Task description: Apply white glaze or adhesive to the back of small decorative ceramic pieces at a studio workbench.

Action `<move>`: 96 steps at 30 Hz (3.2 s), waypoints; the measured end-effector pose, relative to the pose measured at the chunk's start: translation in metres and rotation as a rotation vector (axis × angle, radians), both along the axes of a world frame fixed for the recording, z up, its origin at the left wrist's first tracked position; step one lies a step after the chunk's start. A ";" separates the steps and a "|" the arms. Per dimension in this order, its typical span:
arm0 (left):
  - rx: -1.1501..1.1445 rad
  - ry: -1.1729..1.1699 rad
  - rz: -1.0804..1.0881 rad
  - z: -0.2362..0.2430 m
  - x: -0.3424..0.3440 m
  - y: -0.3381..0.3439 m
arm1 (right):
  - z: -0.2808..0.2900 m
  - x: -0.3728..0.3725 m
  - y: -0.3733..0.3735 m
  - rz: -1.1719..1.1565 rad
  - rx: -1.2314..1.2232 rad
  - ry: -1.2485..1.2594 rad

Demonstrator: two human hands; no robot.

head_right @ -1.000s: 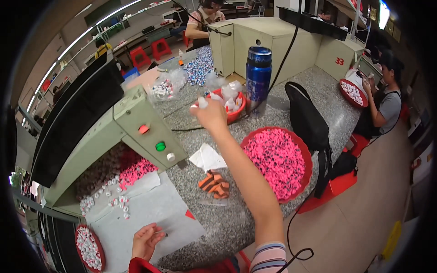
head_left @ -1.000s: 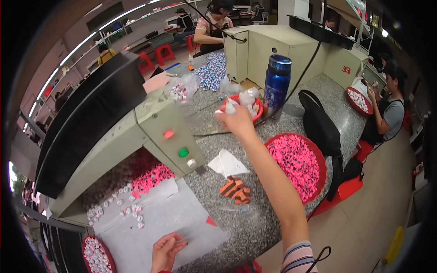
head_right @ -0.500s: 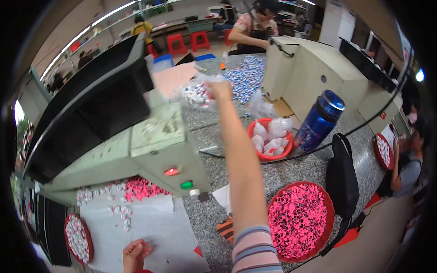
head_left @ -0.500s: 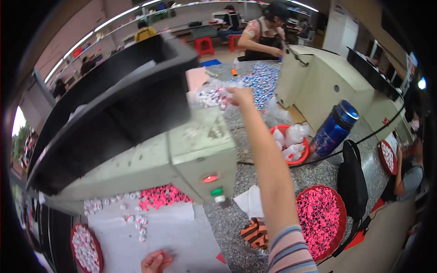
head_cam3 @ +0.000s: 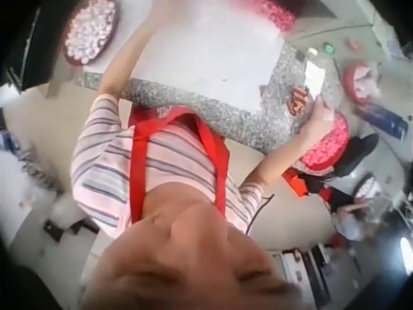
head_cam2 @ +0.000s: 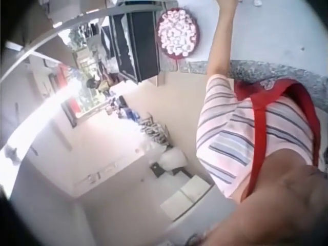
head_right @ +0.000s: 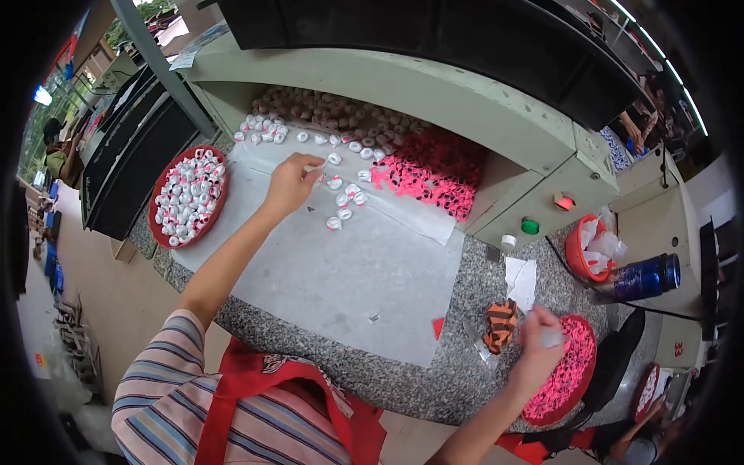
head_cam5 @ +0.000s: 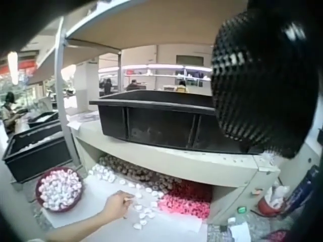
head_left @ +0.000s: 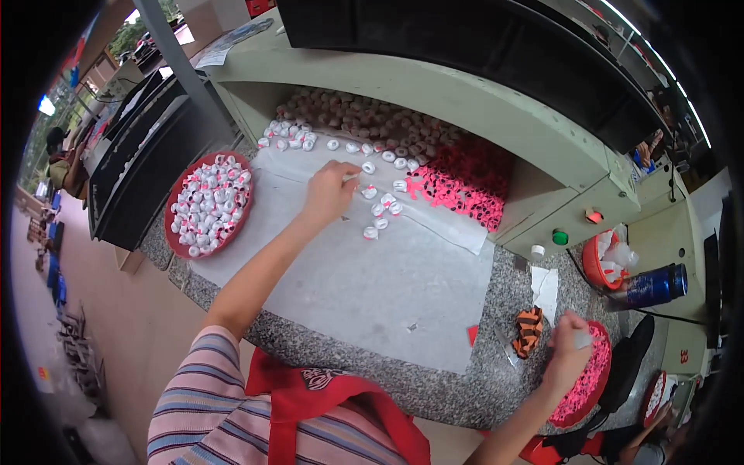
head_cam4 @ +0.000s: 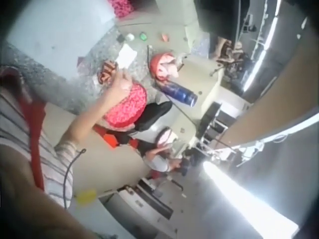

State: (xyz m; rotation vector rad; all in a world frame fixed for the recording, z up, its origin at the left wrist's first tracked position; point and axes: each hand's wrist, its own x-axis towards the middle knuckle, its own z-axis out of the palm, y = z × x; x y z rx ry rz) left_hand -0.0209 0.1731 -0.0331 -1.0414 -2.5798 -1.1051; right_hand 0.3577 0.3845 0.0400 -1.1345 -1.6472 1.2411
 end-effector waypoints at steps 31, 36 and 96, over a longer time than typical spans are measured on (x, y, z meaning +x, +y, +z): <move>0.895 -1.946 -0.550 0.069 0.129 -0.076 | 0.008 -0.095 -0.163 0.291 -0.322 0.254; 0.703 -1.526 -0.512 0.078 0.137 -0.080 | 0.012 -0.094 -0.176 0.186 -0.256 0.353; 0.696 -0.850 -0.489 0.073 0.151 -0.078 | 0.024 -0.088 -0.210 0.305 0.475 0.077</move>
